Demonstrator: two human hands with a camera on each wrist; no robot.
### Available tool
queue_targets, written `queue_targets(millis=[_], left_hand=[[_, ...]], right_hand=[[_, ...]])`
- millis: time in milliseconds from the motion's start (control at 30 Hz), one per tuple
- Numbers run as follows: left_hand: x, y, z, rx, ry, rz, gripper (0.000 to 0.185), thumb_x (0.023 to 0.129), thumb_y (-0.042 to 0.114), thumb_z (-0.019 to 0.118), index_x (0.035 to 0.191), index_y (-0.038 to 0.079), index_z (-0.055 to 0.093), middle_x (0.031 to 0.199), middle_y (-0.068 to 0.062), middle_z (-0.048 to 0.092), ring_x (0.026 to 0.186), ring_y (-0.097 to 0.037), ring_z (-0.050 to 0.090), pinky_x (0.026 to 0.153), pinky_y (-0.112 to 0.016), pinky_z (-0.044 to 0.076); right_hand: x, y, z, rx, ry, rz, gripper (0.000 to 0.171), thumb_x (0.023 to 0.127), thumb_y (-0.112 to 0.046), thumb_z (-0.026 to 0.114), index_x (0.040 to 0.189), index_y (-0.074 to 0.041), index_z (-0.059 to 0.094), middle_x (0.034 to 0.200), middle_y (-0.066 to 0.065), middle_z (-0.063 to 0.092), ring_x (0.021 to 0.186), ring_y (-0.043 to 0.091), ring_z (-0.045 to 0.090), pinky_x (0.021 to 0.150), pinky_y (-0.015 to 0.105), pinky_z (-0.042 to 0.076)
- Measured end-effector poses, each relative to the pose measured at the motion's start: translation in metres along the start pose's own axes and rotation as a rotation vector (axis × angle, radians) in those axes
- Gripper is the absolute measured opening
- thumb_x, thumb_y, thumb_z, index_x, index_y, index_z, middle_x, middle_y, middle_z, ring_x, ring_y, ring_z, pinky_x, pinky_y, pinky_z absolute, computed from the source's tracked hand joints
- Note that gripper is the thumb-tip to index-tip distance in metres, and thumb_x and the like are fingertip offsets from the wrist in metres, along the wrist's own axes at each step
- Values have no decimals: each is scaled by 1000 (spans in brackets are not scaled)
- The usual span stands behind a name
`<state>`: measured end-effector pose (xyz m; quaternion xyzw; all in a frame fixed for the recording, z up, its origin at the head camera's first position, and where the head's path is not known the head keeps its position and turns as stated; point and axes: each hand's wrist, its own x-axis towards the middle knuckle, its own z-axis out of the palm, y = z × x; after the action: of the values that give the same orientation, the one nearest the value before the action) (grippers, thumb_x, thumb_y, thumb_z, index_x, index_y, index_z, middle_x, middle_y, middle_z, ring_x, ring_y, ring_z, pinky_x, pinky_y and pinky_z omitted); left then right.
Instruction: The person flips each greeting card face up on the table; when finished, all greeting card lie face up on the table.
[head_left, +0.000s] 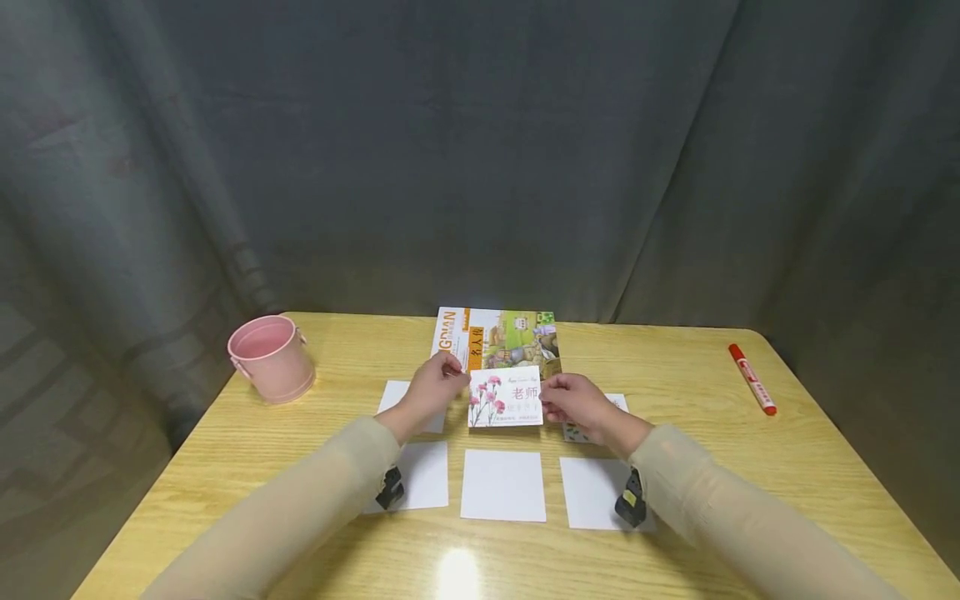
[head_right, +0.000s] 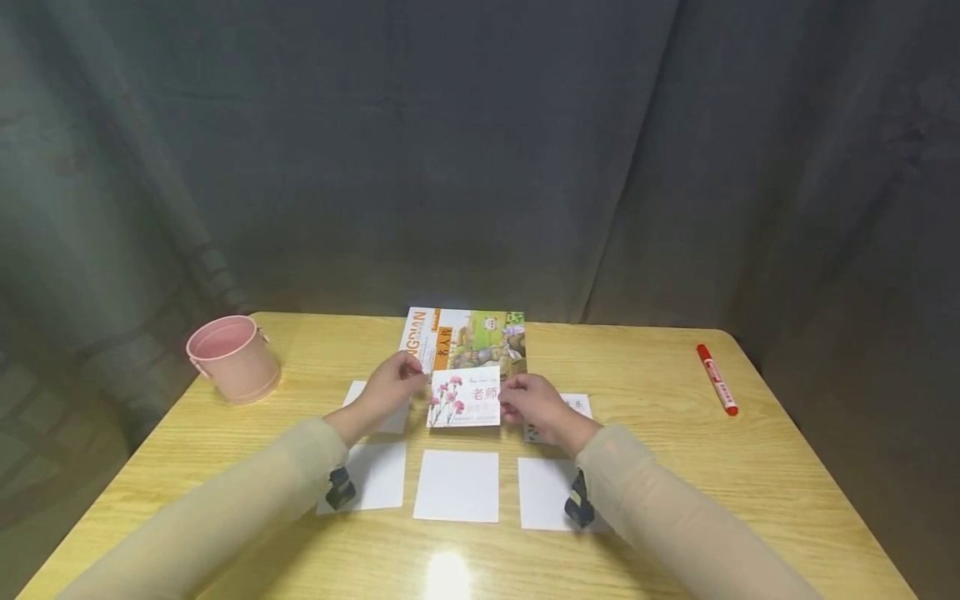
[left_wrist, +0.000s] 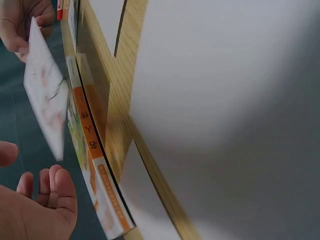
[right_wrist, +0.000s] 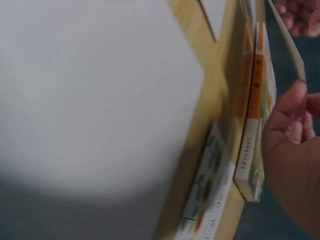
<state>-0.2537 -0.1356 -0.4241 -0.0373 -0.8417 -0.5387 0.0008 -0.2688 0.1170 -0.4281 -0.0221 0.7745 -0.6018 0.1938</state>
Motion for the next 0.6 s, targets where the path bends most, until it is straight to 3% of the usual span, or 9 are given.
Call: queue_targets(millis=[200,333,400,600], left_hand=[[-7,5,9,369,-251,234,24,95,8,61,116,-4,62,109,-16,63,100,-27,59,90,-44,51],[-10,6,22,576,-383,359,29,98,11,59,123,-2,66,123,-16,64,116,-29,59,102,-44,49],[-10,6,28,659,-415,400,30,99,12,58,124,0,68,126,-13,64,122,-28,58,106,-40,47],[-12,7,39,825,-494,436,29,104,15,57,127,7,72,121,-9,64,114,-22,60,103,-34,49]], right_hand=[[-2,10,3,-76,2,84,13,102,-5,55,108,7,59,84,9,62,70,13,58,63,22,54],[-2,11,6,-106,33,106,12,98,-3,57,105,6,60,81,8,62,68,13,58,60,22,53],[-2,10,8,-120,41,103,12,98,-3,57,104,6,61,81,8,62,67,13,58,60,22,53],[-1,10,9,-131,44,98,11,99,-2,56,103,7,61,81,8,62,67,13,59,60,22,54]])
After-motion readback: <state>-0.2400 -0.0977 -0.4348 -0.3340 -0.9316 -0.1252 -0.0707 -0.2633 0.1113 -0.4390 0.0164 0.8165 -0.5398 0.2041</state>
